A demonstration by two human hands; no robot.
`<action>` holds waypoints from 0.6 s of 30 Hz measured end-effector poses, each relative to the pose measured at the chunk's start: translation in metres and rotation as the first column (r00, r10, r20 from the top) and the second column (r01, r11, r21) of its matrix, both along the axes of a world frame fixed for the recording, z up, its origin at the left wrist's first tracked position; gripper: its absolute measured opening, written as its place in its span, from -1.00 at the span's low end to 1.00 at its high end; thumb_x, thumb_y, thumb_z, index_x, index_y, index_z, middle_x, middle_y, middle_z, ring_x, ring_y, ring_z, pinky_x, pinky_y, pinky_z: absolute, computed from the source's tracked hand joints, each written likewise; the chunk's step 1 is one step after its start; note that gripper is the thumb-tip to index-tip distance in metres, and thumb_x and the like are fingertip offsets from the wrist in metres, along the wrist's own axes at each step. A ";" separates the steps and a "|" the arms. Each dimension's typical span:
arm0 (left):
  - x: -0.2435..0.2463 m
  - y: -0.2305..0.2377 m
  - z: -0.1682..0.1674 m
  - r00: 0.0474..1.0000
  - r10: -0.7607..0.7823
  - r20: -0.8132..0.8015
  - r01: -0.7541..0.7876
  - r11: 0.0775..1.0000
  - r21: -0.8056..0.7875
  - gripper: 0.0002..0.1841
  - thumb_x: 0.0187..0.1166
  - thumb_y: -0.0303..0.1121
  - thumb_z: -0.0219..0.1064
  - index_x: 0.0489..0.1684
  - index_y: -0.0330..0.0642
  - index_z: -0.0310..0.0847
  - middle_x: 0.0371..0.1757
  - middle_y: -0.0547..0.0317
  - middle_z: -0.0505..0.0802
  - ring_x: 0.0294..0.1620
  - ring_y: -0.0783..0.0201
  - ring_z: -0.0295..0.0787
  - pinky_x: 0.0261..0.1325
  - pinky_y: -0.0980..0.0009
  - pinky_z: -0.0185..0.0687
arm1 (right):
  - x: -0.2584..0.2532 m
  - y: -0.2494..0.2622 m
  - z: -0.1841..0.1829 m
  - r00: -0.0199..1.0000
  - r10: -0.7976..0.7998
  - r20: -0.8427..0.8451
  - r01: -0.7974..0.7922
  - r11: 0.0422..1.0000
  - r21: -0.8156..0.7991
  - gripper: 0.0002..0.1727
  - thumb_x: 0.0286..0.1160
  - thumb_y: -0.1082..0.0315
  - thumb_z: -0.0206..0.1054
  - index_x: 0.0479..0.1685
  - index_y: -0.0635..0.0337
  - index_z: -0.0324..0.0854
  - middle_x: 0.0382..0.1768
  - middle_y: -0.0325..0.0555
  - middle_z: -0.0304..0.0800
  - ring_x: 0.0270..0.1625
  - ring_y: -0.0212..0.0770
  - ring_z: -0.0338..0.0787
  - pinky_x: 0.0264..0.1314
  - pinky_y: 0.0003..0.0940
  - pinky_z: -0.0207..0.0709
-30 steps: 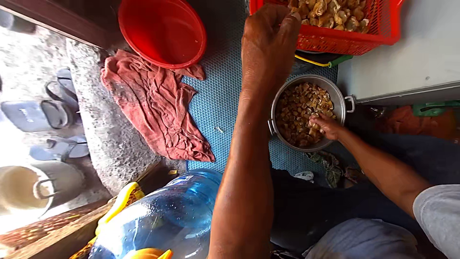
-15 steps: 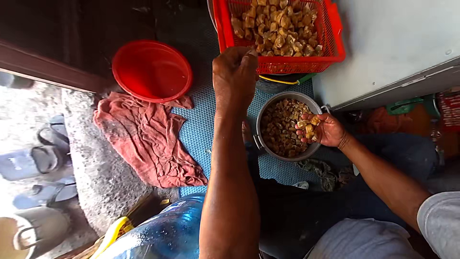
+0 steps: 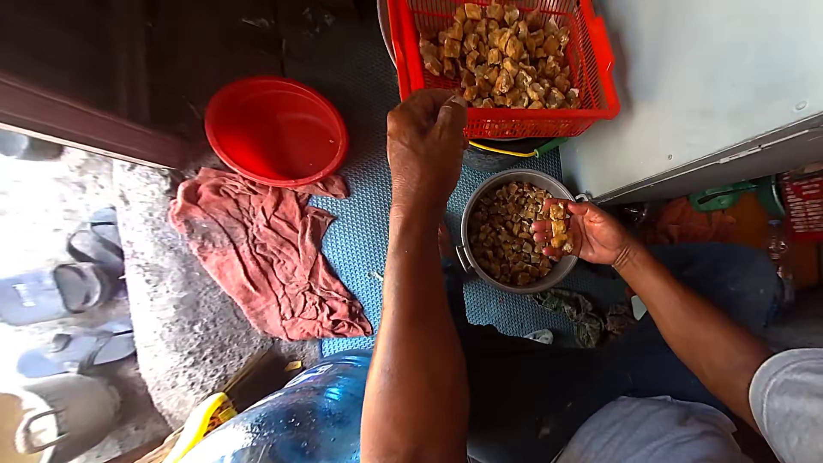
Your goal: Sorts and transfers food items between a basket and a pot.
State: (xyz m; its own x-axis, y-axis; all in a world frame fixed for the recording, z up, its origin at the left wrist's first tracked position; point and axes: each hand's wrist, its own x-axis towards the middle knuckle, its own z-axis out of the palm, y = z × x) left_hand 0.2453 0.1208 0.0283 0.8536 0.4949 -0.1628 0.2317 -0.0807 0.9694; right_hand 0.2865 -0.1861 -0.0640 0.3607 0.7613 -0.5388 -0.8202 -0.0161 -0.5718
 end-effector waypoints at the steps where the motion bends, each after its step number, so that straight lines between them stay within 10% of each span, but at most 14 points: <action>1: 0.000 0.000 0.000 1.000 -0.001 0.007 0.001 1.000 0.000 -0.75 0.76 -0.16 0.21 0.06 -0.09 0.71 -0.14 0.24 0.91 -0.22 0.34 0.90 -0.20 0.39 0.83 | 0.001 0.002 0.003 1.000 -0.010 0.001 0.010 0.999 0.045 -0.45 0.82 -0.11 -0.19 0.61 -0.21 0.41 0.36 0.08 0.74 0.25 0.12 0.83 0.17 0.07 0.77; 9: 0.003 -0.001 -0.003 1.000 -0.003 0.027 0.003 1.000 0.007 -0.69 0.76 -0.13 0.22 0.12 -0.14 0.74 -0.11 0.13 0.89 -0.17 0.24 0.87 -0.12 0.22 0.83 | 0.044 0.047 0.056 0.985 -0.081 0.153 0.032 0.954 0.299 -0.52 0.83 0.01 -0.04 0.63 -0.17 0.40 0.40 0.16 0.70 0.32 0.18 0.80 0.23 0.12 0.75; 18: 0.014 -0.006 0.002 0.999 0.038 0.006 -0.038 0.999 -0.001 -0.68 0.79 -0.12 0.19 0.21 -0.09 0.72 -0.04 0.13 0.91 -0.20 0.21 0.88 -0.11 0.13 0.82 | 0.155 0.149 0.105 0.843 -0.228 0.488 0.143 0.968 0.204 -0.56 0.93 0.24 -0.24 0.64 0.08 0.25 0.34 0.12 0.74 0.34 0.07 0.79 0.41 0.04 0.67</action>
State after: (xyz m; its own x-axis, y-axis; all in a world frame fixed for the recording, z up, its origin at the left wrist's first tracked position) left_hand 0.2588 0.1145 0.0304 0.8353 0.5265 -0.1584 0.2287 -0.0707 0.9709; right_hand 0.4414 -0.0366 0.0411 0.6927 0.7101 -0.1263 -0.3972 0.2294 -0.8886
